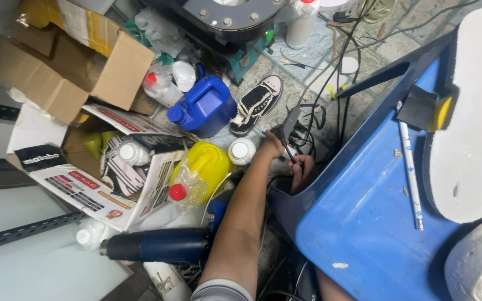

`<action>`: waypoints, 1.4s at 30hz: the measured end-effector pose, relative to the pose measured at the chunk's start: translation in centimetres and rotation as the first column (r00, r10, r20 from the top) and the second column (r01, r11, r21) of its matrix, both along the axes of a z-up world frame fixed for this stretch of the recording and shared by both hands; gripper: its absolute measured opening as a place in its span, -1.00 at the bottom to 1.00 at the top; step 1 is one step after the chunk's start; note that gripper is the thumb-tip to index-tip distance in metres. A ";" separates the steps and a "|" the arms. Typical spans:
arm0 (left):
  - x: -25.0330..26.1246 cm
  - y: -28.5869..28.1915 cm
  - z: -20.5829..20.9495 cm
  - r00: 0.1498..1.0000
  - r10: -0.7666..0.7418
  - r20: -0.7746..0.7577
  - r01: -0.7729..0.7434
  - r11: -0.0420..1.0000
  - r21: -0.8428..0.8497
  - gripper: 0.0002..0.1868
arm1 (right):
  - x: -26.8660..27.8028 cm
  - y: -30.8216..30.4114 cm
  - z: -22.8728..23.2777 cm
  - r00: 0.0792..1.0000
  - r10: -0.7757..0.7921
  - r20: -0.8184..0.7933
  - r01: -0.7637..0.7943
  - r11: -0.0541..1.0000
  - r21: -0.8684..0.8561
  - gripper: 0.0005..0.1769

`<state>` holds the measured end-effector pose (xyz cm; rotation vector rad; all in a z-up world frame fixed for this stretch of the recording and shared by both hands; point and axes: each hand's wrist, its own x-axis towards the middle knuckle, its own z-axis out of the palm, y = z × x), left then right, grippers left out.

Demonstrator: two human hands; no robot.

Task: The person scrapes the soles of two white shoes with a utility knife to remove old adhesive and debris. They then use a rotary tool with a grinding bit to further clean and smooth the sole surfaces, working on both shoes sequentially.

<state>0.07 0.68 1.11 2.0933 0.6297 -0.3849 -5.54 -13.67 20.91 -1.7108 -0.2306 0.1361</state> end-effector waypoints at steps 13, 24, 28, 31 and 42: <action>-1.5 8.6 19.0 0.997 -0.071 0.010 0.072 0.989 -0.133 -0.42 | 1.4 4.7 2.7 0.979 0.072 0.190 -0.024 0.969 -0.245 -0.53; -1.9 5.8 20.0 1.000 0.018 0.019 -0.018 1.000 -0.020 -0.26 | 1.7 3.9 4.1 0.998 -0.009 0.064 0.019 0.985 -0.169 -0.45; -1.9 6.0 20.1 0.990 0.080 0.114 -0.069 0.993 -0.097 -0.18 | 2.2 3.6 4.0 0.997 -0.012 0.078 0.017 0.998 -0.060 -0.52; -1.8 6.5 20.6 0.998 0.066 0.015 -0.063 0.989 -0.134 -0.15 | 2.0 3.4 3.7 0.998 0.017 0.055 -0.019 0.999 0.040 -0.52; -2.1 4.6 17.9 0.968 -0.125 0.216 0.114 0.992 0.061 -0.19 | 1.3 3.2 4.2 0.987 -0.026 0.156 0.070 0.957 -0.281 -0.47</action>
